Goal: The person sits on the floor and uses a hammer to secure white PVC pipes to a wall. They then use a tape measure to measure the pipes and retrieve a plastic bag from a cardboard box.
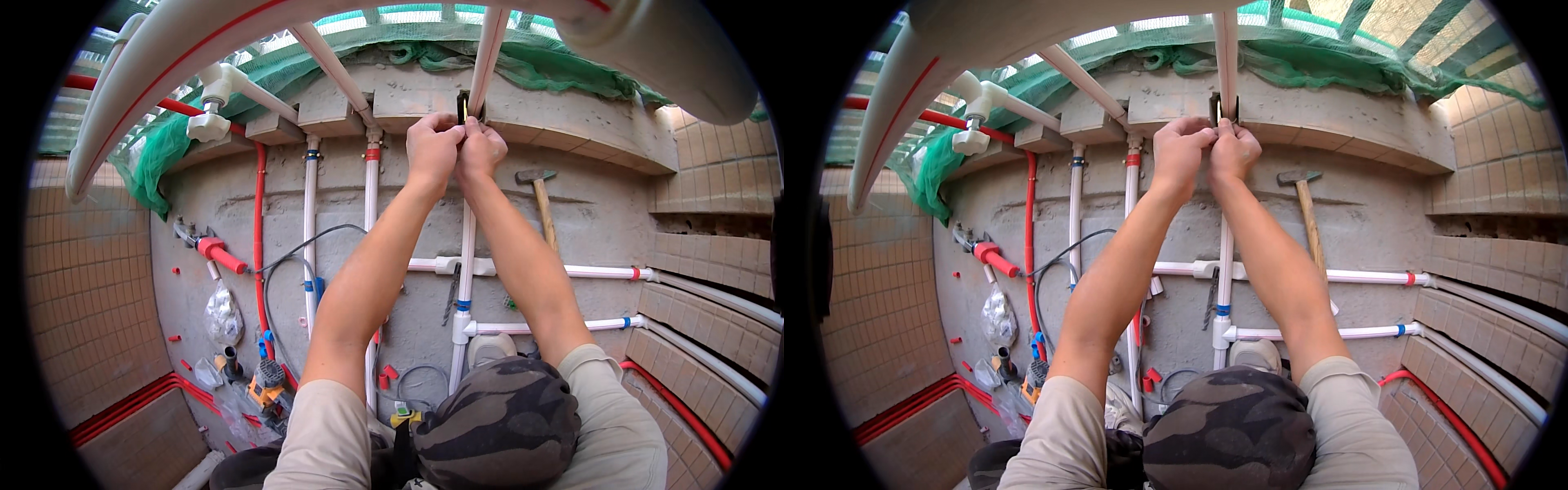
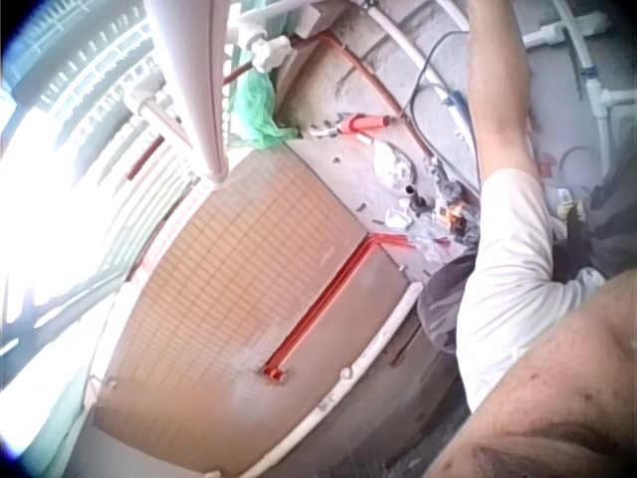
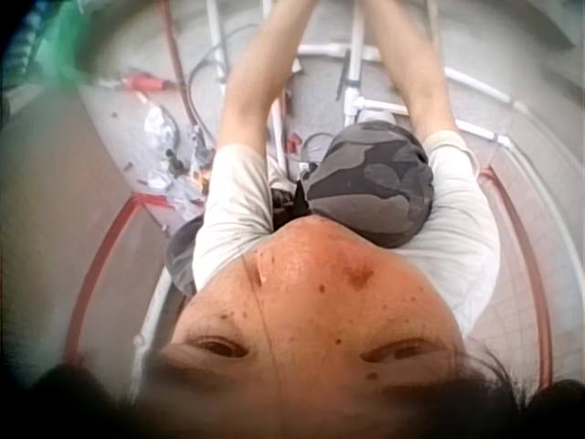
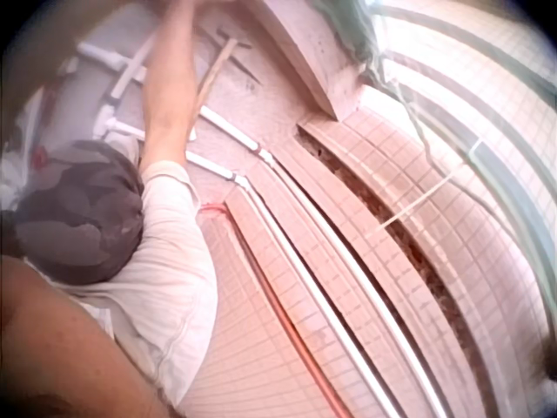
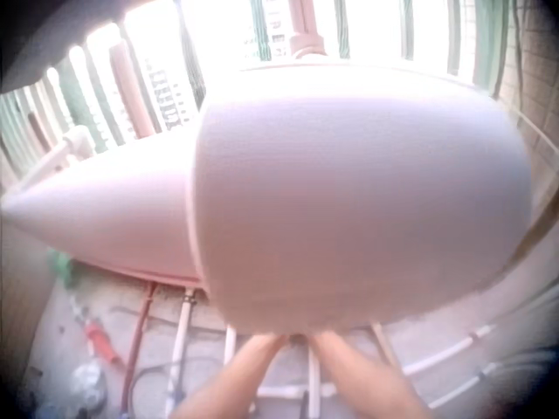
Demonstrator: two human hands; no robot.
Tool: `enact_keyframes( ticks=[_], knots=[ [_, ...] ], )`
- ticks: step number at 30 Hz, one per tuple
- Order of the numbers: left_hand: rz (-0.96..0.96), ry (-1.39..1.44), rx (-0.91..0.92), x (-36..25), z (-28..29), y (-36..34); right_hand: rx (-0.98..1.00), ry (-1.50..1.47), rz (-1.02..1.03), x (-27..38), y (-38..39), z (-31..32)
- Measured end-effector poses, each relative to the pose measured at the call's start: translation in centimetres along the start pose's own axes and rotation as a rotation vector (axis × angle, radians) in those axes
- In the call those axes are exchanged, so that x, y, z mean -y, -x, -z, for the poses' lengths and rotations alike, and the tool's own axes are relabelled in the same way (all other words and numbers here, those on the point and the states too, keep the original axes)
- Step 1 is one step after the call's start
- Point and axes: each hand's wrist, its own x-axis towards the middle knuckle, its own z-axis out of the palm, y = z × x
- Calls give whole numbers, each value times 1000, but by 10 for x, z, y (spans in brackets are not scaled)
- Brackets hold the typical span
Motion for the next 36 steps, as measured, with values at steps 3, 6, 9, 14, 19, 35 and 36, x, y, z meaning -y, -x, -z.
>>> enact_keyframes(
  ticks=[3, 6, 9, 14, 19, 35, 36],
  knots=[
    [-365, -354, -56, -4, -2, -15, 62, -113, -13, -8, -1, 6],
    [-573, -446, 43, -16, -1, -46, 107, -150, -41, -13, 3, 6],
    [-253, -320, 396, -34, -7, -66, 124, -189, -67, -12, 0, 14],
    [-581, -744, 432, -4, 13, -105, 192, -193, -23, -19, 2, 11],
    [-481, -650, 419, -29, -8, -67, 148, -187, 69, -9, 4, 14],
    [-328, -688, 508, -16, 9, -84, 242, -107, 52, -10, 2, 19],
    [-332, -704, 517, -17, 6, -80, 261, -107, 40, -6, 1, 24]
  ],
)
